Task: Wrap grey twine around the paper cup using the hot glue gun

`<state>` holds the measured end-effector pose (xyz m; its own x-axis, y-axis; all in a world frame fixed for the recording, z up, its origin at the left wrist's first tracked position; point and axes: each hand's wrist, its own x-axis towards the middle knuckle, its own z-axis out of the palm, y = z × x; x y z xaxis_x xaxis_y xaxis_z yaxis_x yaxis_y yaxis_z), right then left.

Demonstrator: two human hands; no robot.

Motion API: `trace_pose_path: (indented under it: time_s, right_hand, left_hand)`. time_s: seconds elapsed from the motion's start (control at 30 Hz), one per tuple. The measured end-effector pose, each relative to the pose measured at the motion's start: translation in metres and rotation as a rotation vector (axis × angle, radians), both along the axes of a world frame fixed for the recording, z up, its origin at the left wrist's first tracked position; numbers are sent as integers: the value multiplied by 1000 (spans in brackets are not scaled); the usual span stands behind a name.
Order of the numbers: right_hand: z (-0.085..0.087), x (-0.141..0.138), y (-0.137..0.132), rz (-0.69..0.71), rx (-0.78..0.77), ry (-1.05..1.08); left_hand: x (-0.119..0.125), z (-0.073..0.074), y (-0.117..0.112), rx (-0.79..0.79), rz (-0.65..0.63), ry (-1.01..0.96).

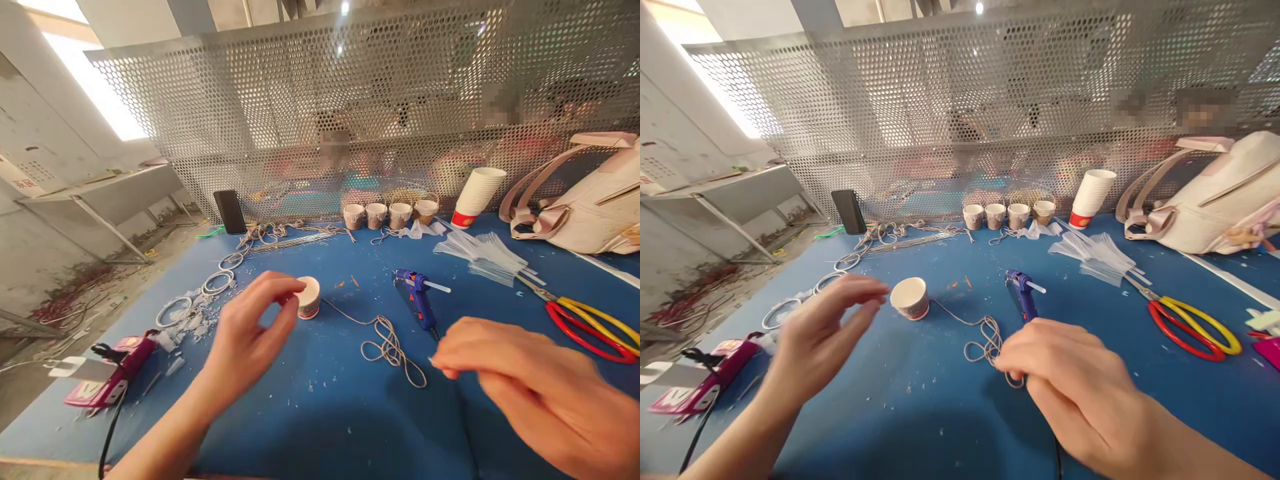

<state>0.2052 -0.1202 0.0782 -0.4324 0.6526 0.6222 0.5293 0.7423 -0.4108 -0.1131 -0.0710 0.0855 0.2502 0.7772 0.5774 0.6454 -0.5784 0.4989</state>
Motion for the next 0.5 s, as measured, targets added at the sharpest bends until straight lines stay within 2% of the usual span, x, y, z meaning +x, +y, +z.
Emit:
trace_pose_path:
  time_s: [0.03,0.1,0.2,0.27,0.37,0.5]
  right_hand:
    - [-1,-4,8,19,-49,-27]
    - [-11,-1,22,-81,-203,-150]
    - [-34,21,42,-407,-405,-303]
    - [-46,34,54,-559,-544,-271]
    - [-55,37,70,-578,-694,-108]
    - [-64,23,88,-575,-741,-21]
  left_hand:
    - [9,-1,13,-28,-9,85]
    - [22,-10,30,-95,37,227]
    - [30,-29,40,-46,128,444]
    - [32,-36,42,-43,152,541]
    - [38,-37,44,-96,199,659]
    - [46,-31,48,-178,256,768]
